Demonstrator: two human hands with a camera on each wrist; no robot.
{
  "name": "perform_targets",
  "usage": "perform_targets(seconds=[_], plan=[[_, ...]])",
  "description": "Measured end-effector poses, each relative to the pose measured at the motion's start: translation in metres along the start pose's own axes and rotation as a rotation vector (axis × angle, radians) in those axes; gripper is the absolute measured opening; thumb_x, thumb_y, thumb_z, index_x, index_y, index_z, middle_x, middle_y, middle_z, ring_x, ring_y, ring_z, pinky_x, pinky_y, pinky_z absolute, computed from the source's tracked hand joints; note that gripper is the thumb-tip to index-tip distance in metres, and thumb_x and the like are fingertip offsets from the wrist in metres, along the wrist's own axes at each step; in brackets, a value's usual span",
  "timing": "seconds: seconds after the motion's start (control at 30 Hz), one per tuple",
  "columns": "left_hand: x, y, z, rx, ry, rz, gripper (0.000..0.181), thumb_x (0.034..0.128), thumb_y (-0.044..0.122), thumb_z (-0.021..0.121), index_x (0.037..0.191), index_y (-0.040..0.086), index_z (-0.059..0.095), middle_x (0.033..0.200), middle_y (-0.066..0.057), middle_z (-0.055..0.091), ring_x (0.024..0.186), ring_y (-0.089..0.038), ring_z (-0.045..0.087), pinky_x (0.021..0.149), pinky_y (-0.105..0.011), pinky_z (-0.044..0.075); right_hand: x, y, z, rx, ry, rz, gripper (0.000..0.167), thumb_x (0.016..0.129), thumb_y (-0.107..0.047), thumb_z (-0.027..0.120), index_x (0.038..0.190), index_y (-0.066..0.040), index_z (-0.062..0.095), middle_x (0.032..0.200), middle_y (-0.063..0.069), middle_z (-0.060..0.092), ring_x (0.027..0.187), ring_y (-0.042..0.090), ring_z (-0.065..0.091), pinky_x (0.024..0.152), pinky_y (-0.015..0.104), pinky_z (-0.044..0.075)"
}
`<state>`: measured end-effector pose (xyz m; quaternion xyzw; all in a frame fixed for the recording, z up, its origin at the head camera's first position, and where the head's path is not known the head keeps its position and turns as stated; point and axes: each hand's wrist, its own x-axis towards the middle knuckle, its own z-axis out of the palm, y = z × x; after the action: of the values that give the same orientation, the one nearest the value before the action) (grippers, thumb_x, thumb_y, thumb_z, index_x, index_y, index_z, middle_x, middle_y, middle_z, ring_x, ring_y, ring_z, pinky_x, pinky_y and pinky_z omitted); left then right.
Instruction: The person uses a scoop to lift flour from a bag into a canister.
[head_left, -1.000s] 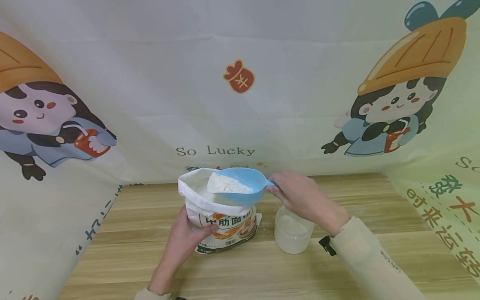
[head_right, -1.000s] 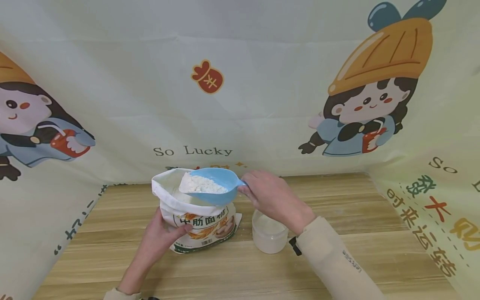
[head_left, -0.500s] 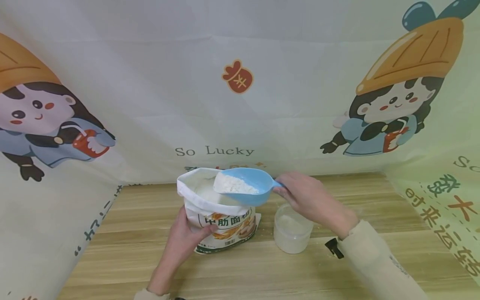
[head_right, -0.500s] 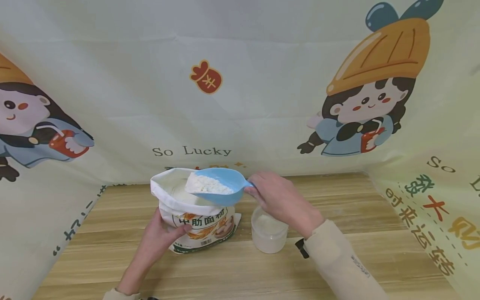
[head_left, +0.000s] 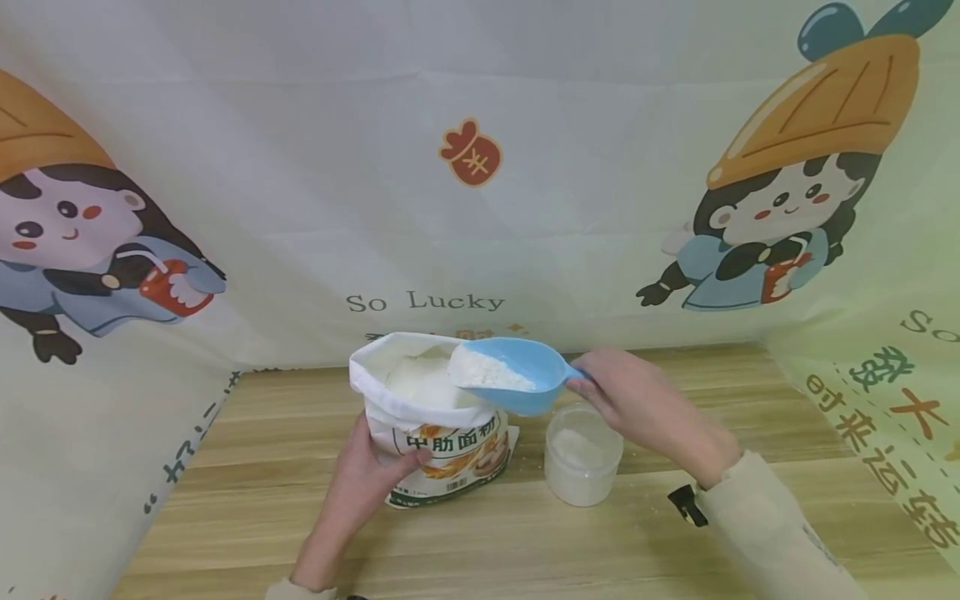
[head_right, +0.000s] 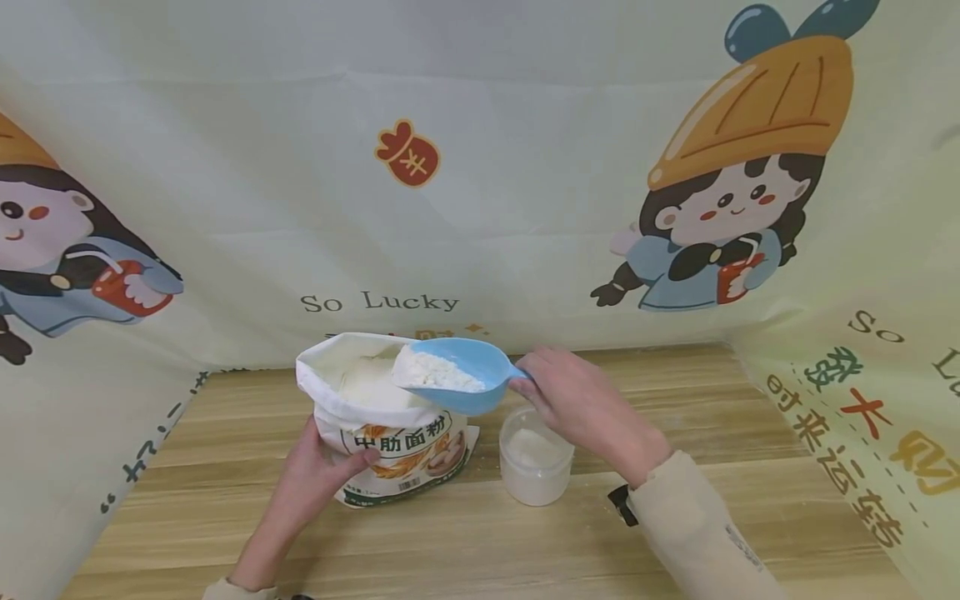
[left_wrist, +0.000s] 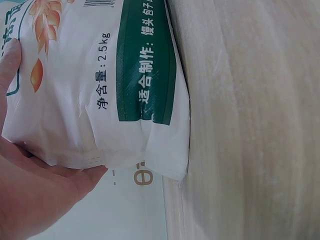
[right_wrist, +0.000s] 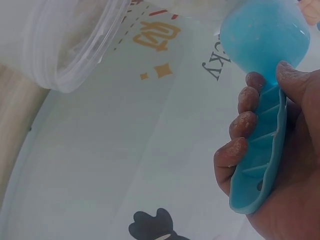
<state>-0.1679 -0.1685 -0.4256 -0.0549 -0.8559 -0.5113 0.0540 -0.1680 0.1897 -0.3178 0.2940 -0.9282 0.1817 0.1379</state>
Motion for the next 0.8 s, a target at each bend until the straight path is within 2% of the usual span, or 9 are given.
perform_targets(seconds=[0.27,0.67,0.8], plan=[[0.000,0.000,0.000,0.006,0.004,0.004,0.089,0.0767,0.026,0.093,0.148,0.007,0.042,0.139,-0.017,0.058,0.129,-0.038,0.054,0.109,-0.062,0.043,-0.014,0.010,0.000,0.012,0.039,0.002,0.012,0.101,-0.014,0.066,0.105,-0.003,0.069,0.095,0.006,0.069,0.091,0.024,0.065,0.081,0.045,0.057],[0.001,-0.004,0.001,0.007,0.002,-0.001,0.092,0.0761,0.025,0.093,0.149,0.008,0.040,0.140,-0.015,0.057,0.129,-0.037,0.054,0.109,-0.062,0.042,-0.042,0.025,0.000,-0.025,0.105,-0.018,0.005,0.097,-0.009,0.070,0.102,-0.006,0.068,0.090,0.001,0.066,0.085,0.021,0.062,0.073,0.042,0.055],[0.001,-0.003,0.002,0.023,0.004,-0.016,0.092,0.0767,0.027,0.093,0.150,0.008,0.039,0.139,-0.016,0.057,0.129,-0.038,0.054,0.109,-0.062,0.042,-0.055,0.031,0.000,-0.040,0.120,-0.013,0.005,0.097,-0.009,0.071,0.097,-0.010,0.066,0.084,-0.005,0.059,0.080,0.015,0.056,0.069,0.039,0.052]])
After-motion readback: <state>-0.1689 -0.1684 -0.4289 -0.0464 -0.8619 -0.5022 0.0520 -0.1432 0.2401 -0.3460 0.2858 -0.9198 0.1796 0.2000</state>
